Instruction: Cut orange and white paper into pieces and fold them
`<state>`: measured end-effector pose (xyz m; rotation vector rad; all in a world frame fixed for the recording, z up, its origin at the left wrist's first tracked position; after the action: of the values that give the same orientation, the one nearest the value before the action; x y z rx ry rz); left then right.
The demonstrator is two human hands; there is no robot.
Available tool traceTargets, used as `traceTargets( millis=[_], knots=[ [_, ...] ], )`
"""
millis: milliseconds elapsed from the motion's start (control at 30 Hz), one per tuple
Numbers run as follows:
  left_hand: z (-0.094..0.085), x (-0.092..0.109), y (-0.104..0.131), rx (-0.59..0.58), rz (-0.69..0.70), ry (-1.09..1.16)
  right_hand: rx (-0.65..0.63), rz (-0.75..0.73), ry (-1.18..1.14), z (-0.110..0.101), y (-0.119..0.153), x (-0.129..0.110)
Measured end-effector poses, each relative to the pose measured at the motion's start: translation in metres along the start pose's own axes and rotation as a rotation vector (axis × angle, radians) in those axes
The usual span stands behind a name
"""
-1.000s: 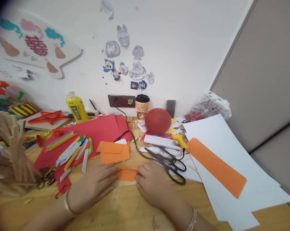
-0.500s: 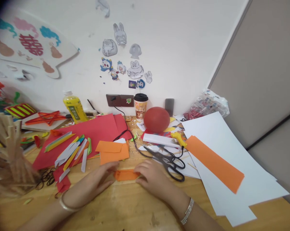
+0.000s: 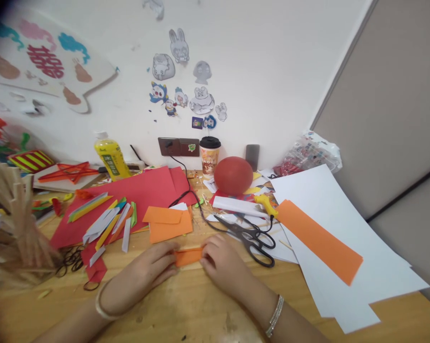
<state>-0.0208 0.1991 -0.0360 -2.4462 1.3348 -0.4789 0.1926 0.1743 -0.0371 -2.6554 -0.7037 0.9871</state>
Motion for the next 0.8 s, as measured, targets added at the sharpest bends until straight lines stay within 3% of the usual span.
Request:
traceTargets(
  millis=[167,400,800],
  knots=[
    [0.000,0.003,-0.004,-0.003,-0.065,0.060,0.047,0.132,0.001,0.002,-0.001,0.002],
    [-0.001,0.009,-0.015,-0.037,-0.250,0.130,0.069,0.191,0.068,0.004,-0.003,0.002],
    [0.007,0.012,-0.020,-0.081,-0.368,-0.091,0.120,0.251,0.153,0.010,-0.004,0.001]
  ],
)
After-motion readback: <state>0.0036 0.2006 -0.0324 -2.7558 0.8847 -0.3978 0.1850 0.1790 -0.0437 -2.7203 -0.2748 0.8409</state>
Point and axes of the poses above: each hand's wrist, its own y-axis away from the middle knuckle, its own z-axis out of the palm, x = y × z, the point moved 1 cm from there along -y, towards the middle knuckle, and after that the axes turned 1 degree about z, right-handed, at the moved point
